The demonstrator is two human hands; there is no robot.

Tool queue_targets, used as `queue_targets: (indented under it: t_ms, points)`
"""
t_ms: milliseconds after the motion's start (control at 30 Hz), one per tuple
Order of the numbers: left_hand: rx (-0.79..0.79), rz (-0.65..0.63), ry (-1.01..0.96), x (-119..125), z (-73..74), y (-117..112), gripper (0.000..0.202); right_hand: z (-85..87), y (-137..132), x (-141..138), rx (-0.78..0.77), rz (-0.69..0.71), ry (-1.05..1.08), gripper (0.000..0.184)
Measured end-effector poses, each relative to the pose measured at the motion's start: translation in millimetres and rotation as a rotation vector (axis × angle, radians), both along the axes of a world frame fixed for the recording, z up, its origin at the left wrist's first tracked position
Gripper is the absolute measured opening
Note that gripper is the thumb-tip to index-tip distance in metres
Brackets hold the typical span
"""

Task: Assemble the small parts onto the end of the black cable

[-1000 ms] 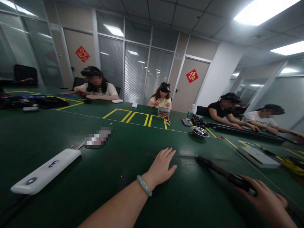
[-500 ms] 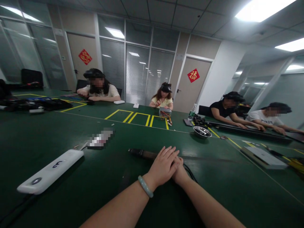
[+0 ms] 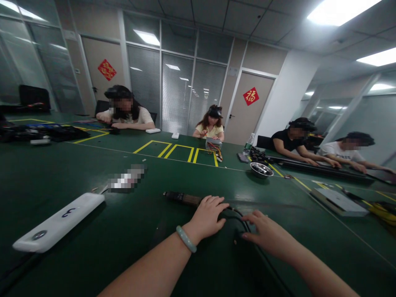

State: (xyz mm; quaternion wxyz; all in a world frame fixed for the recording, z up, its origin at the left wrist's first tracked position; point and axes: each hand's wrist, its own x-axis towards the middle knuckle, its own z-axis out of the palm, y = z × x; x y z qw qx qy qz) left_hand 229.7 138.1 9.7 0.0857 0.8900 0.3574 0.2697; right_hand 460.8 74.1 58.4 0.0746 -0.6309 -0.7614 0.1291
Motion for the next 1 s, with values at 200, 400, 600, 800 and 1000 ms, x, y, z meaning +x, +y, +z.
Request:
queue_targets:
  t_ms: [200,400,600,800,1000]
  points:
    - [-0.008,0.028,0.009,1.1,-4.2,2.3,0.043,-13.3,0.5,5.3,-0.173,0.039,0.138,0.013]
    - [-0.008,0.028,0.011,2.3,-3.4,5.9,0.04,-34.3,20.7,-19.3,-0.21,0.023,0.531,0.022]
    - [-0.013,0.026,-0.008,3.1,-0.9,6.1,0.036,-42.2,46.8,-37.5,-0.042,-0.029,0.661,0.022]
    - [-0.014,0.045,-0.051,4.4,-1.2,6.3,0.036,-60.4,52.1,-16.8,-0.007,-0.144,0.601,0.017]
    - [-0.005,0.045,-0.05,5.7,-3.1,8.3,0.03,-66.0,54.4,-7.0,0.097,-0.194,0.554,0.022]
